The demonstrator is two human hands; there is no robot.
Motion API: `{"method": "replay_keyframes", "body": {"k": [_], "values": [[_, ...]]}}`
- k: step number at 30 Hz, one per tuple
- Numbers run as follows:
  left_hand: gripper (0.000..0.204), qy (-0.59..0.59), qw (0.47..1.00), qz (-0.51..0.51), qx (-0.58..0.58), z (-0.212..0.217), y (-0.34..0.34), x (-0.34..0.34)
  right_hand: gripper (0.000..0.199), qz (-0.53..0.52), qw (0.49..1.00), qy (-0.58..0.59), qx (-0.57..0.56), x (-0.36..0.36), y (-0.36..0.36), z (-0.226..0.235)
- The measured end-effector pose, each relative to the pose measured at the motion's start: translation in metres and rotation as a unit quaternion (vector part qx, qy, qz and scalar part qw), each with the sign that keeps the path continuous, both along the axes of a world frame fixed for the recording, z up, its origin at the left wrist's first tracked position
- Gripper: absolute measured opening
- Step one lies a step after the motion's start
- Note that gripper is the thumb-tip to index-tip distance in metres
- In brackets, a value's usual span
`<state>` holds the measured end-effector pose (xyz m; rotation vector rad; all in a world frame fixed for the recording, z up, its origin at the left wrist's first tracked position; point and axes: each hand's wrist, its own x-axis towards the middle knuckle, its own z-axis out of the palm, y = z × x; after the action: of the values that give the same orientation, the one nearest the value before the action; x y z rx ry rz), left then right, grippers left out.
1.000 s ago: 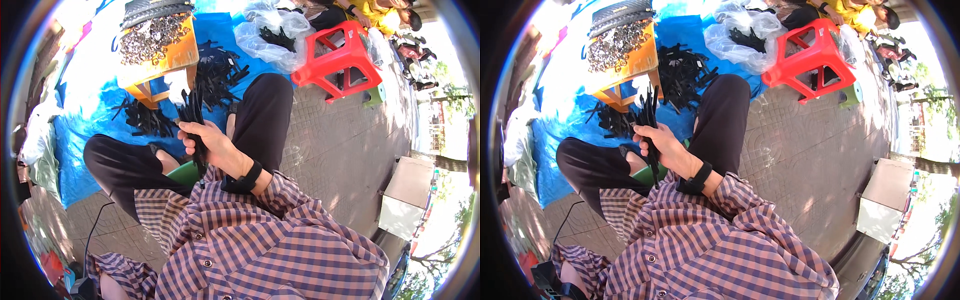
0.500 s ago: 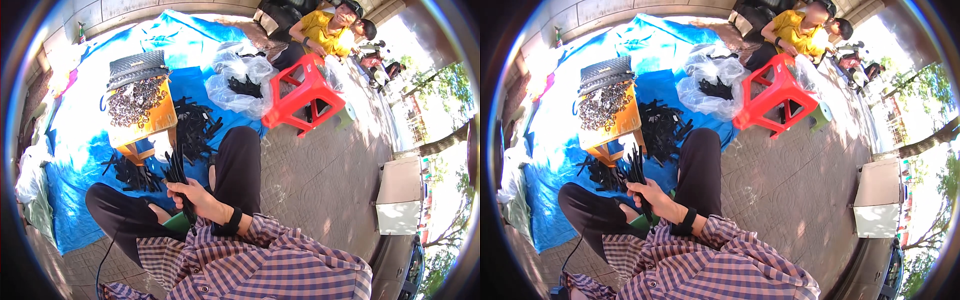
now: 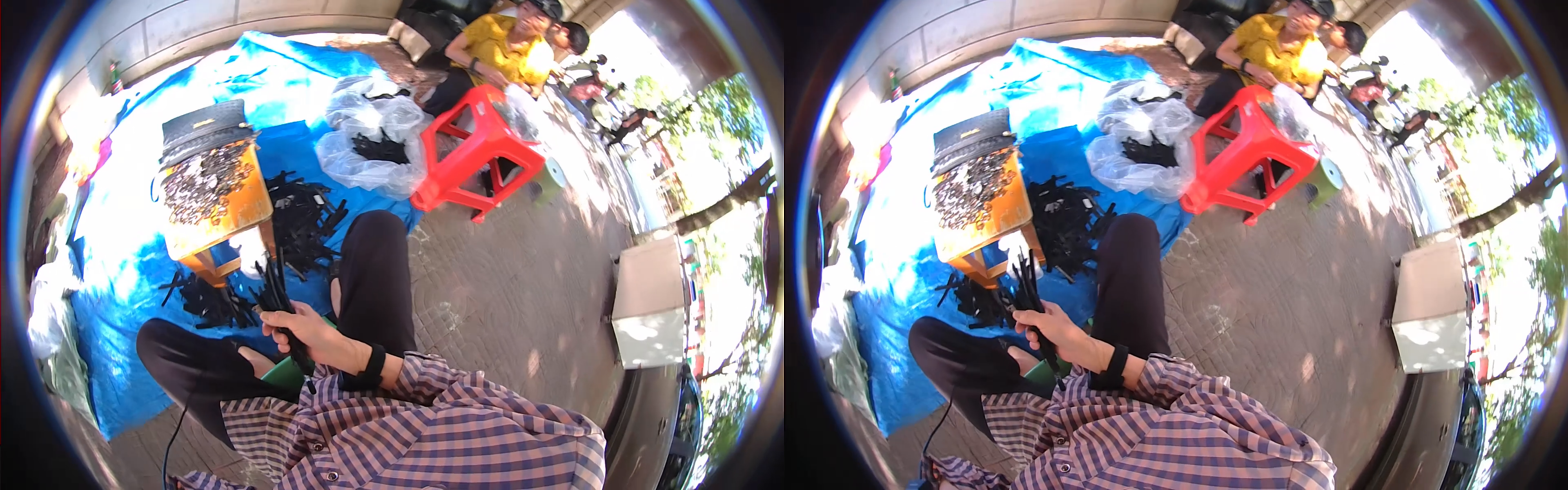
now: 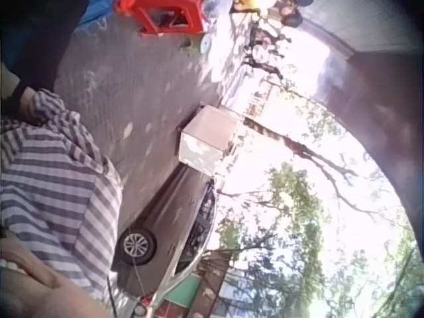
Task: Manually attaching plastic buckles or adjustment clips to elastic shoe straps or uppers.
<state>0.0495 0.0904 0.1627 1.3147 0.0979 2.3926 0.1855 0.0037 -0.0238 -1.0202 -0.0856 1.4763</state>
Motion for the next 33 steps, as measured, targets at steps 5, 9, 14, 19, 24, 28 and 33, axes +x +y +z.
{"method": "replay_keyframes", "body": {"k": [5, 9, 14, 19, 24, 28, 33], "values": [[0.023, 0.020, 0.998, -0.056, -0.022, -0.003, -0.007, 0.019, 0.018, -0.004, 1.000, -0.008, 0.022, 0.000, -0.004, 0.003], [0.023, 0.037, 0.996, -0.073, -0.037, -0.005, -0.012, 0.028, 0.017, -0.019, 1.000, -0.011, 0.006, 0.005, -0.008, 0.006], [0.022, 0.070, 0.991, -0.091, -0.064, -0.013, -0.015, 0.032, 0.016, -0.004, 1.000, -0.010, 0.010, 0.001, -0.005, 0.010], [0.022, 0.114, 0.983, -0.093, -0.106, -0.027, -0.021, 0.027, 0.016, -0.008, 1.000, -0.015, 0.026, 0.004, -0.002, 0.009], [0.022, 0.180, 0.969, -0.075, -0.152, -0.038, -0.035, 0.014, 0.016, -0.010, 1.000, -0.002, 0.010, 0.002, 0.003, 0.013], [0.022, 0.271, 0.947, -0.003, -0.175, -0.039, -0.030, -0.027, 0.020, -0.037, 0.996, 0.076, 0.023, 0.011, 0.005, 0.016], [0.013, 0.472, 0.795, -0.178, -0.336, -0.081, -0.055, -0.043, 0.020, -0.048, 0.991, 0.115, 0.052, 0.010, 0.009, 0.038]]}}
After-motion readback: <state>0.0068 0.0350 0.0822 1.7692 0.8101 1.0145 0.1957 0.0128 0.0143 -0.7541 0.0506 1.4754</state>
